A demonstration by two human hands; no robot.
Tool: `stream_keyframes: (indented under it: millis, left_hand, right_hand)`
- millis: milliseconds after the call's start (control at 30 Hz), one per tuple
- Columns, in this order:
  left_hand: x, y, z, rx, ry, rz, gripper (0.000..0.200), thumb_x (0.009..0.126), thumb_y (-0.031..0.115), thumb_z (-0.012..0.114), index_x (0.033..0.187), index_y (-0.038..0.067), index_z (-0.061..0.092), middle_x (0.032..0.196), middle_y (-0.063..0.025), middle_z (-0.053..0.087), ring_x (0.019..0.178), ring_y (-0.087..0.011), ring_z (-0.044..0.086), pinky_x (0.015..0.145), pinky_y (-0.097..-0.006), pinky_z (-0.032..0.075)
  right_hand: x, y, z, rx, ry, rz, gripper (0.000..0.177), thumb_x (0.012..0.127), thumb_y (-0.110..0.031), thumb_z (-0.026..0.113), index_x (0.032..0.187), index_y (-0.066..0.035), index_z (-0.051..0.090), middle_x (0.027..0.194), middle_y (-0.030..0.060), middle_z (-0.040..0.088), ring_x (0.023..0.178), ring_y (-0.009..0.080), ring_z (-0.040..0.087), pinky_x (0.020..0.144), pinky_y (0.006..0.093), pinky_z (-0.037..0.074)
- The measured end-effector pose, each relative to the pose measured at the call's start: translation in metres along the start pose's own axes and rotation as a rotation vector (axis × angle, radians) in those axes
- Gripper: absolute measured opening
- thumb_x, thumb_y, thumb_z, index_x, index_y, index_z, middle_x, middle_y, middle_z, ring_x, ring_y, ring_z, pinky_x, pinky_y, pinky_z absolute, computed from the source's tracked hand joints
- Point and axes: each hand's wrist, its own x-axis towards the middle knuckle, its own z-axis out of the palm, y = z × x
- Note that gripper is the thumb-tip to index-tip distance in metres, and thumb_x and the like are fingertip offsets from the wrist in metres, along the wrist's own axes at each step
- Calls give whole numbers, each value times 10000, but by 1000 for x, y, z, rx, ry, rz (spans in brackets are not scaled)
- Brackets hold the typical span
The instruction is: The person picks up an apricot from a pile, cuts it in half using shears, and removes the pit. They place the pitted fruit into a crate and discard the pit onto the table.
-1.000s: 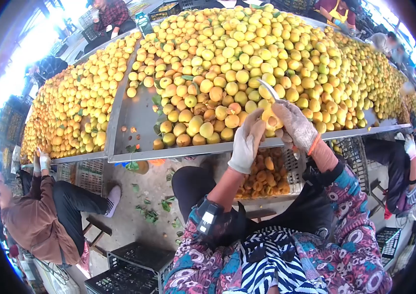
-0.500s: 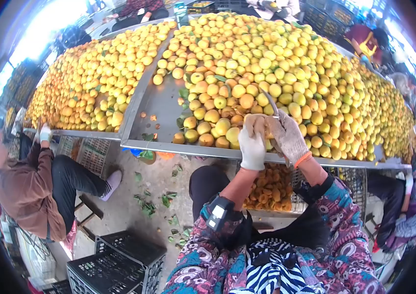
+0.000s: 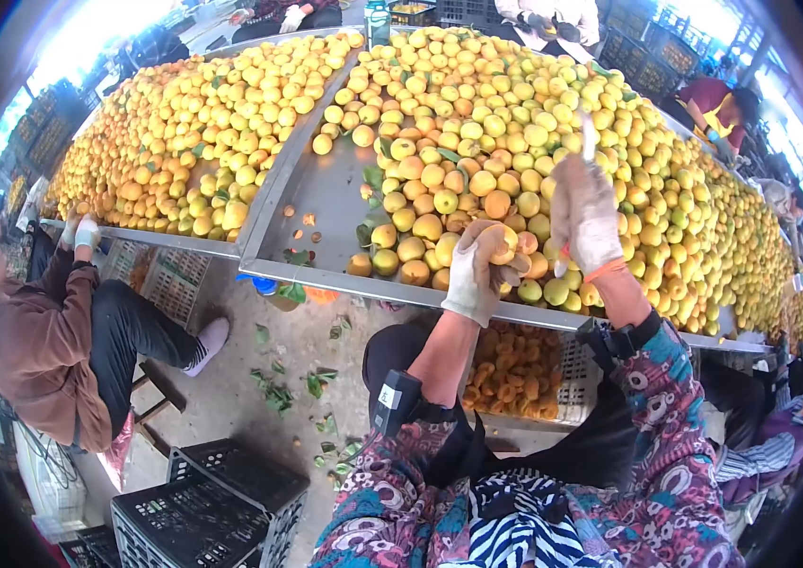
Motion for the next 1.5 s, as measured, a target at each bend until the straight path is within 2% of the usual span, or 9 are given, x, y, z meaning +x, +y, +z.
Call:
stream_keyframes:
  millis: [100, 267, 367, 767, 833, 1067, 1333, 1467, 1500]
  left_hand:
    - [5, -18, -7, 322, -60, 434, 211, 879, 182, 551, 1013, 25, 508, 830, -86, 597, 586, -128, 576, 499, -184, 444]
    - [-1, -10, 0, 572, -74, 281, 182, 857, 108, 564, 990, 8, 489, 797, -64, 544, 707, -151, 555, 643, -238, 458]
    - [2, -20, 1, 918, 7, 761, 187, 827, 72, 575, 961, -3, 468, 734, -43, 497, 610, -127, 474, 536, -235, 404]
    - [13, -21, 14, -39, 338, -207, 174, 889, 301, 524, 811, 146, 509, 634, 39, 427, 444, -74, 409, 378, -219, 279]
    - [17, -33, 8, 179, 276, -74, 159, 883, 302, 537, 849, 147, 528, 645, 37, 451, 452, -78, 424, 377, -225, 287]
    - [21, -54, -2, -270, 349, -32, 213, 905, 335, 551, 966, 131, 568, 729, 21, 570, 551, -108, 545, 379, -265, 345]
    - [24, -52, -13, -324, 322, -119, 197, 899, 336, 548, 936, 142, 559, 727, 22, 557, 552, -107, 533, 402, -248, 359]
    - [23, -55, -21, -345, 308, -186, 190, 896, 336, 546, 921, 148, 555, 726, 23, 550, 552, -107, 528, 414, -240, 366]
    - [23, -55, -22, -352, 308, -201, 189, 895, 337, 546, 917, 149, 554, 726, 23, 549, 552, -106, 527, 417, -238, 367]
  right_hand:
    - [-4, -39, 25, 257, 104, 17, 301, 978, -395, 451, 904, -114, 530, 513, -57, 323, 368, 68, 288, 339, 246, 242]
    - [-4, -28, 53, 291, 109, -156, 228, 967, -311, 496, 953, -85, 516, 566, -41, 407, 400, 54, 361, 351, 212, 281]
    - [0, -3, 52, 313, 67, -219, 191, 939, -212, 575, 994, -41, 508, 632, -31, 500, 436, 31, 435, 373, 184, 342]
    - [-15, 13, 48, 180, -14, -251, 187, 911, -102, 572, 1046, 22, 538, 786, -1, 599, 623, 42, 513, 553, 188, 434]
    - [-16, 18, 44, -30, -71, -408, 178, 874, -42, 583, 1034, 31, 558, 799, 30, 635, 664, 75, 571, 589, 219, 468]
    - [-22, 26, 47, -566, -302, -576, 199, 799, -109, 678, 952, -27, 582, 742, 143, 630, 667, 303, 645, 576, 346, 497]
    - [-15, 33, 58, -668, -558, -498, 218, 843, -235, 642, 930, -45, 582, 697, 134, 597, 643, 310, 622, 551, 378, 484]
    - [-12, 33, 60, -557, -372, -289, 215, 849, -256, 648, 924, -66, 583, 680, 133, 596, 629, 325, 614, 535, 374, 485]
    - [-12, 37, 62, -687, -457, -467, 229, 846, -271, 656, 927, -70, 580, 677, 134, 597, 614, 320, 612, 532, 373, 484]
